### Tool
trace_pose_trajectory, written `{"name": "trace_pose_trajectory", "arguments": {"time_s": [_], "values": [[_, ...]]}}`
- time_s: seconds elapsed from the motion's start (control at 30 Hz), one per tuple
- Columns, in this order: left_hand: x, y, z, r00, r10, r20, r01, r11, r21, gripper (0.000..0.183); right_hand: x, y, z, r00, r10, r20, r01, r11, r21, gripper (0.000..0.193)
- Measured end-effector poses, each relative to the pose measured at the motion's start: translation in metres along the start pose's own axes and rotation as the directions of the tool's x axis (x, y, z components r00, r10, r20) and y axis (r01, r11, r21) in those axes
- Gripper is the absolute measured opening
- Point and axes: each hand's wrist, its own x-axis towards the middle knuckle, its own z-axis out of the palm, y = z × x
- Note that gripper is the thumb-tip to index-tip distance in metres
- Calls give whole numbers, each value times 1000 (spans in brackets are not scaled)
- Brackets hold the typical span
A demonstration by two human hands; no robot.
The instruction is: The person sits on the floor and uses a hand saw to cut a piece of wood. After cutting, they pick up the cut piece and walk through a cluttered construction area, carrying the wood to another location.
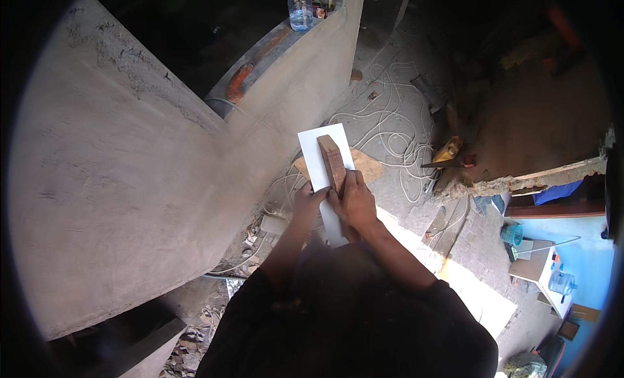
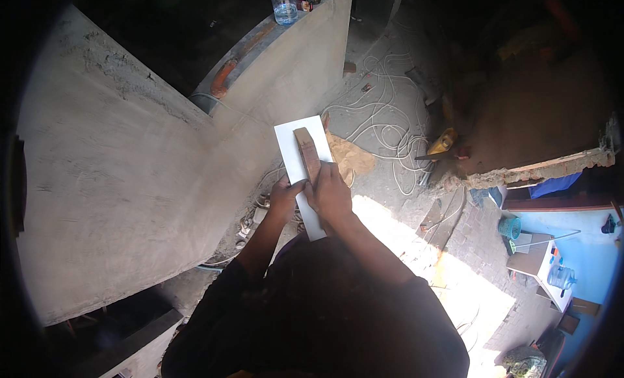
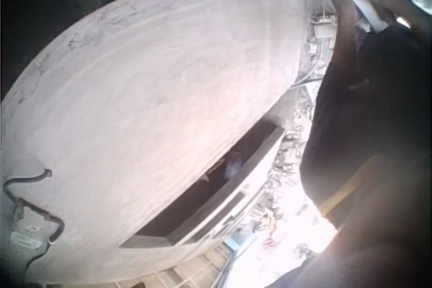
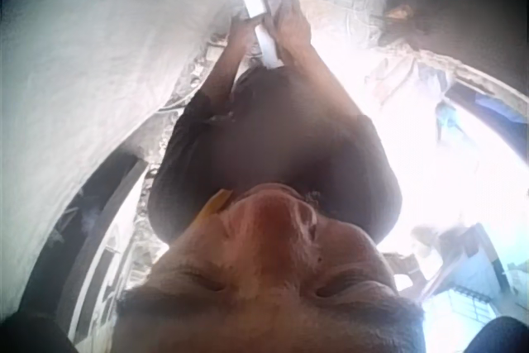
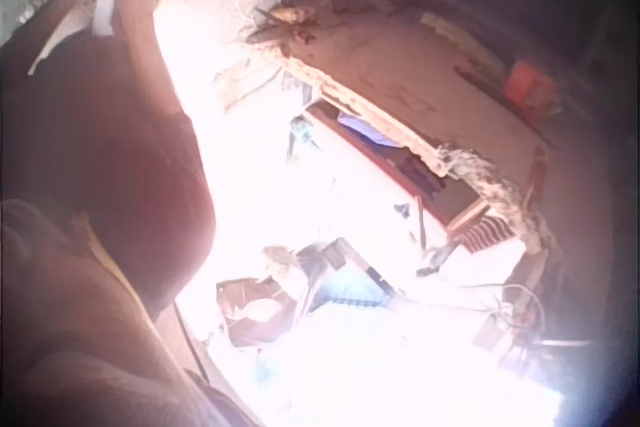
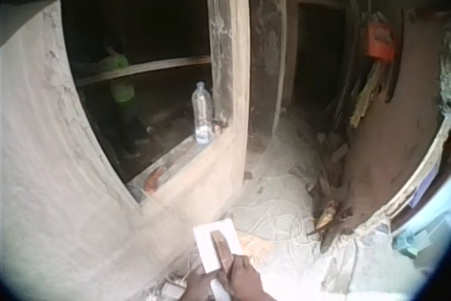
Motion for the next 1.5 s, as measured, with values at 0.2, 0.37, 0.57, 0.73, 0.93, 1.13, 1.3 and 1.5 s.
{"name": "trace_pose_trajectory", "arguments": {"time_s": [0.2,0.37,0.57,0.73,0.93,1.13,1.3,1.5], "values": [[-12,0,15,990,-74,120,90,986,-139,25,-16,18,15,994,62,-89,-67,997,-49,53],[-11,-17,20,961,-163,224,180,982,-58,30,-33,36,14,982,155,-107,-156,988,-1,57],[8,-28,47,938,-227,260,216,974,73,34,-38,66,-1,974,193,-120,-186,980,69,60],[43,-39,72,945,-139,296,89,981,175,31,-15,96,-22,969,196,-149,-182,978,99,60],[79,-41,154,930,-177,322,109,970,219,32,17,158,-75,966,213,-146,-202,976,82,58],[104,-39,237,893,-259,368,242,966,92,31,48,243,-119,972,218,-82,-187,940,286,65],[110,-34,300,897,-215,387,219,975,34,37,58,303,-156,949,313,-46,-282,904,321,73],[124,-28,333,847,-248,471,227,968,103,45,75,326,-204,888,360,285,-387,250,888,116]]}}
